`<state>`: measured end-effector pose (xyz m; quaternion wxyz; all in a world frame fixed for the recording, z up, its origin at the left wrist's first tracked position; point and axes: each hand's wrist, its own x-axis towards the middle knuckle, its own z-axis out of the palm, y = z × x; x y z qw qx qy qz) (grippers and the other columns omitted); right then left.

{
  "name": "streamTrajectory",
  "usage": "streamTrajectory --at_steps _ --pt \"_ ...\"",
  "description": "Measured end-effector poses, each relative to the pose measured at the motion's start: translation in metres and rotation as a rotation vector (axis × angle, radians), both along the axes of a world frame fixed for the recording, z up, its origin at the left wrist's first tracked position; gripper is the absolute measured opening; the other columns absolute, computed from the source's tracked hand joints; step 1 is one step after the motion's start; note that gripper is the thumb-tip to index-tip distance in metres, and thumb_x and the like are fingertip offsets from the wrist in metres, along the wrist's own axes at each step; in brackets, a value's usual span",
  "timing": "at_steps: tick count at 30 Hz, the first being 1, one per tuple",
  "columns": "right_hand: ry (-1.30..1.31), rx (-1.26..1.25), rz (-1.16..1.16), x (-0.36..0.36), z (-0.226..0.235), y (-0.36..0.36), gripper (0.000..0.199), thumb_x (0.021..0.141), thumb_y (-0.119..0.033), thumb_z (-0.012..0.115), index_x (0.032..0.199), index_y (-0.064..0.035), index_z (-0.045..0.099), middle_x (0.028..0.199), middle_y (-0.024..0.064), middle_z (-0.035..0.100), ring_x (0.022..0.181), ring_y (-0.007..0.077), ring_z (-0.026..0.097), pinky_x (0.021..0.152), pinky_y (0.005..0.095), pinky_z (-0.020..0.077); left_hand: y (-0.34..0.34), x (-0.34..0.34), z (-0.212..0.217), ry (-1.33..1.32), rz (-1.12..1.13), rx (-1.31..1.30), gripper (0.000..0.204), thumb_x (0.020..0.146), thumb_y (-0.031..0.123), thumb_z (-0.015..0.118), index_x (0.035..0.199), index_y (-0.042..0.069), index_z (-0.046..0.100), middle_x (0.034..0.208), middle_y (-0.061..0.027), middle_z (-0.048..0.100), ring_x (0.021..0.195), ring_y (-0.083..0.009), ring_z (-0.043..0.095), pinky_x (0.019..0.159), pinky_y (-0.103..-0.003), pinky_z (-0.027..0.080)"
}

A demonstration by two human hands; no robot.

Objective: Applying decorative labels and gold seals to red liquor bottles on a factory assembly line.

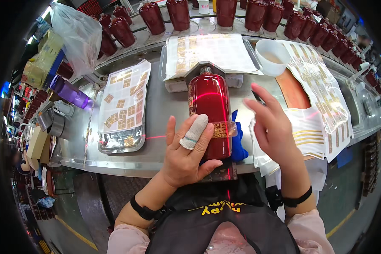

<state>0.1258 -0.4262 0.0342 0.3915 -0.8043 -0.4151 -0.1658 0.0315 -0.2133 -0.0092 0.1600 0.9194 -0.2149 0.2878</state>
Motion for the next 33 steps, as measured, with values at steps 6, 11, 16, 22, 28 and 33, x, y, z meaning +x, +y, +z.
streamTrajectory --at_steps 6,11,16,22,28,33 --pt "0.621 0.403 0.009 -0.032 -0.029 0.015 0.033 0.091 -0.011 0.061 0.121 -0.0012 0.052 0.096 0.0083 0.063 0.087 0.0114 0.057 0.077 0.0276 0.0483 -0.006 -0.003 -0.004 0.030 0.018 -0.017 0.075 0.076 0.040 0.073 0.134 -0.002 0.051 0.139 -0.0237 0.047 0.130 -0.0395 0.045 0.113 -0.056 0.022" --pt "0.934 0.577 -0.195 -0.025 -0.059 0.014 0.030 0.094 -0.013 0.059 0.120 -0.0002 0.052 0.102 0.0065 0.062 0.090 0.0109 0.057 0.080 0.0252 0.0478 0.002 -0.003 -0.018 0.036 -0.029 -0.049 0.078 0.080 0.042 0.071 0.136 -0.006 0.046 0.139 -0.0281 0.045 0.130 -0.0427 0.044 0.113 -0.056 0.022" --pt "1.077 0.809 0.124 -0.032 -0.059 0.010 0.029 0.096 -0.011 0.057 0.122 -0.0010 0.049 0.106 0.0035 0.059 0.095 0.0067 0.055 0.084 0.0221 0.0463 0.005 -0.002 -0.037 0.044 -0.066 -0.292 0.081 0.083 0.044 0.069 0.140 -0.004 0.039 0.142 -0.0279 0.041 0.131 -0.0435 0.042 0.113 -0.055 0.022" --pt "0.992 0.741 0.005 -0.031 -0.059 0.016 0.029 0.095 -0.011 0.059 0.120 -0.0004 0.050 0.103 0.0034 0.059 0.093 0.0069 0.055 0.082 0.0220 0.0465 0.002 -0.004 -0.020 -0.021 0.007 -0.122 0.078 0.085 0.040 0.066 0.145 0.002 0.031 0.144 -0.0242 0.042 0.137 -0.0409 0.036 0.114 -0.059 0.010" --pt "0.956 0.705 -0.007 -0.031 -0.061 0.012 0.029 0.094 -0.010 0.060 0.119 0.0002 0.051 0.103 0.0046 0.060 0.091 0.0071 0.056 0.080 0.0224 0.0478 -0.012 -0.001 0.011 0.012 0.022 0.286 0.068 0.081 0.023 0.064 0.143 0.014 0.038 0.142 -0.0111 0.049 0.139 -0.0332 0.036 0.116 -0.056 0.005" --pt "0.928 0.593 -0.136 -0.017 -0.050 0.009 0.027 0.089 -0.010 0.066 0.112 -0.0024 0.055 0.096 0.0045 0.062 0.088 0.0123 0.058 0.077 0.0288 0.0481 -0.011 0.002 0.007 0.016 -0.010 0.247 0.069 0.079 0.023 0.068 0.142 0.014 0.040 0.138 -0.0103 0.052 0.137 -0.0303 0.040 0.116 -0.057 0.007"
